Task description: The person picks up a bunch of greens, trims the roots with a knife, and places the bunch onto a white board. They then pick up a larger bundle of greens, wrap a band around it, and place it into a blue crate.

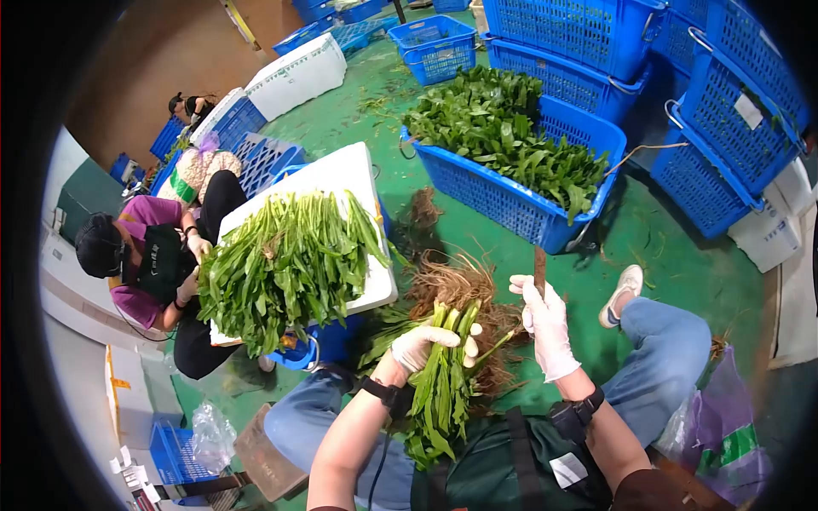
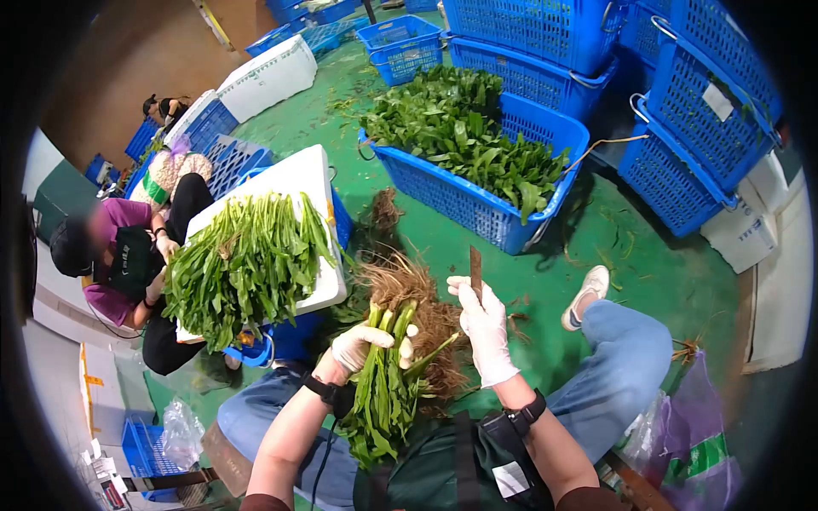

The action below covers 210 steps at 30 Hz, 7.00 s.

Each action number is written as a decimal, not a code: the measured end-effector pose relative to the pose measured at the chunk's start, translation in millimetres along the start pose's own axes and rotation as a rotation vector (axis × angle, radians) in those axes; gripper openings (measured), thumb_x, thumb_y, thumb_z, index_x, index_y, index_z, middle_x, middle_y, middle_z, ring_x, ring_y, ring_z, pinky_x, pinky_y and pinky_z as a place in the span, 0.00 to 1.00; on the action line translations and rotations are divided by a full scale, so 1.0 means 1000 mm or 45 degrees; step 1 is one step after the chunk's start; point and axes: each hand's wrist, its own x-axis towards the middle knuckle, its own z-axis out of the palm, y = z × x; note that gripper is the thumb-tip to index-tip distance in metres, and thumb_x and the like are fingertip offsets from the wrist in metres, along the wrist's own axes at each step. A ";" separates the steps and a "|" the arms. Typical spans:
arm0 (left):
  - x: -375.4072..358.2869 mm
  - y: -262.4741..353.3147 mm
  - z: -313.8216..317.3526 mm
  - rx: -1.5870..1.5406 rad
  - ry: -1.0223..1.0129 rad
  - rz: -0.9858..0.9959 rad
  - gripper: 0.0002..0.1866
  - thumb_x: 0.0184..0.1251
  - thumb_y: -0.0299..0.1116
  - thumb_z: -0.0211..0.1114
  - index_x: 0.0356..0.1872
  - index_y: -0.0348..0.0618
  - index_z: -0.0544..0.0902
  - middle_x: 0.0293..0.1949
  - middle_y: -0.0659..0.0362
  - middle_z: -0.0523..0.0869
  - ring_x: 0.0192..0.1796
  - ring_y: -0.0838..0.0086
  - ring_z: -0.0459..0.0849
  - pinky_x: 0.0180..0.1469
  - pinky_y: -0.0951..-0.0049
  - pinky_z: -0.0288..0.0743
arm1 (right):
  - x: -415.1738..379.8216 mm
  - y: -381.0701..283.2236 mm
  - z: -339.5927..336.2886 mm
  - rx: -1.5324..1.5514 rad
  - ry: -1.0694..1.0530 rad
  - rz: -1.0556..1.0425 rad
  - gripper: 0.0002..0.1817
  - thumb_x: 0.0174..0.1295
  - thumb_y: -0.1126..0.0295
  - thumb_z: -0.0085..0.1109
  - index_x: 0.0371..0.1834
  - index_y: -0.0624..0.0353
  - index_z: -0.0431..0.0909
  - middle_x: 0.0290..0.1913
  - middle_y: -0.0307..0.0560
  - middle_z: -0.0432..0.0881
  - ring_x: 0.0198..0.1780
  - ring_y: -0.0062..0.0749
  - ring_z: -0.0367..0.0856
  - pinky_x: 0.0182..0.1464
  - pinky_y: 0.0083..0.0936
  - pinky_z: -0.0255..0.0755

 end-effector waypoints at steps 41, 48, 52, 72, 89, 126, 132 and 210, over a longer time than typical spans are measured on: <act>0.046 -0.014 0.013 0.544 0.509 0.095 0.11 0.57 0.26 0.71 0.40 0.38 0.80 0.32 0.57 0.85 0.30 0.74 0.85 0.35 0.74 0.80 | 0.004 0.057 -0.017 -0.502 0.208 -0.547 0.09 0.69 0.72 0.52 0.49 0.62 0.73 0.40 0.42 0.78 0.40 0.26 0.75 0.47 0.27 0.72; 0.062 -0.011 0.024 1.054 0.821 -0.057 0.09 0.51 0.32 0.72 0.27 0.38 0.82 0.22 0.59 0.84 0.25 0.75 0.83 0.30 0.74 0.78 | -0.018 0.042 -0.029 -1.425 -0.068 -0.956 0.05 0.66 0.69 0.54 0.42 0.54 0.75 0.32 0.47 0.79 0.28 0.46 0.81 0.29 0.36 0.74; 0.075 -0.016 0.025 1.606 0.898 -0.056 0.17 0.47 0.40 0.71 0.28 0.33 0.84 0.24 0.51 0.86 0.27 0.67 0.84 0.36 0.69 0.78 | -0.018 0.040 -0.034 -1.591 -0.035 -0.902 0.04 0.65 0.70 0.55 0.41 0.53 0.76 0.33 0.44 0.81 0.31 0.43 0.82 0.31 0.36 0.74; 0.076 0.015 0.047 0.780 0.447 0.195 0.08 0.54 0.24 0.67 0.34 0.35 0.80 0.26 0.60 0.82 0.28 0.76 0.82 0.33 0.75 0.76 | 0.031 0.094 -0.105 -1.359 0.227 -0.253 0.08 0.70 0.65 0.46 0.37 0.54 0.74 0.32 0.54 0.83 0.34 0.54 0.82 0.35 0.45 0.73; 0.082 -0.013 0.030 0.404 0.191 -0.015 0.13 0.57 0.23 0.66 0.44 0.33 0.78 0.30 0.55 0.82 0.29 0.70 0.82 0.35 0.71 0.79 | -0.004 0.036 -0.048 -1.485 0.076 -0.993 0.06 0.59 0.73 0.57 0.38 0.54 0.72 0.29 0.45 0.76 0.29 0.42 0.80 0.29 0.34 0.73; 0.078 -0.031 0.054 2.007 0.875 0.319 0.19 0.46 0.38 0.73 0.40 0.44 0.85 0.32 0.52 0.88 0.34 0.61 0.88 0.40 0.67 0.81 | 0.031 0.093 -0.123 -1.925 0.183 -0.507 0.04 0.59 0.70 0.50 0.34 0.49 0.75 0.29 0.46 0.81 0.32 0.44 0.83 0.32 0.42 0.75; 0.070 -0.031 0.054 2.267 0.934 0.610 0.17 0.47 0.38 0.73 0.39 0.45 0.83 0.31 0.51 0.85 0.34 0.56 0.85 0.36 0.61 0.78 | 0.019 0.042 -0.094 -0.923 0.113 -0.255 0.08 0.70 0.66 0.49 0.40 0.53 0.79 0.27 0.46 0.82 0.27 0.39 0.81 0.31 0.33 0.71; -0.037 0.152 0.061 1.339 1.110 0.678 0.20 0.52 0.30 0.72 0.48 0.40 0.82 0.38 0.61 0.85 0.38 0.75 0.82 0.46 0.73 0.78 | 0.025 0.071 -0.065 -1.629 -0.121 -0.513 0.07 0.67 0.64 0.52 0.37 0.55 0.73 0.29 0.55 0.79 0.33 0.55 0.80 0.36 0.48 0.71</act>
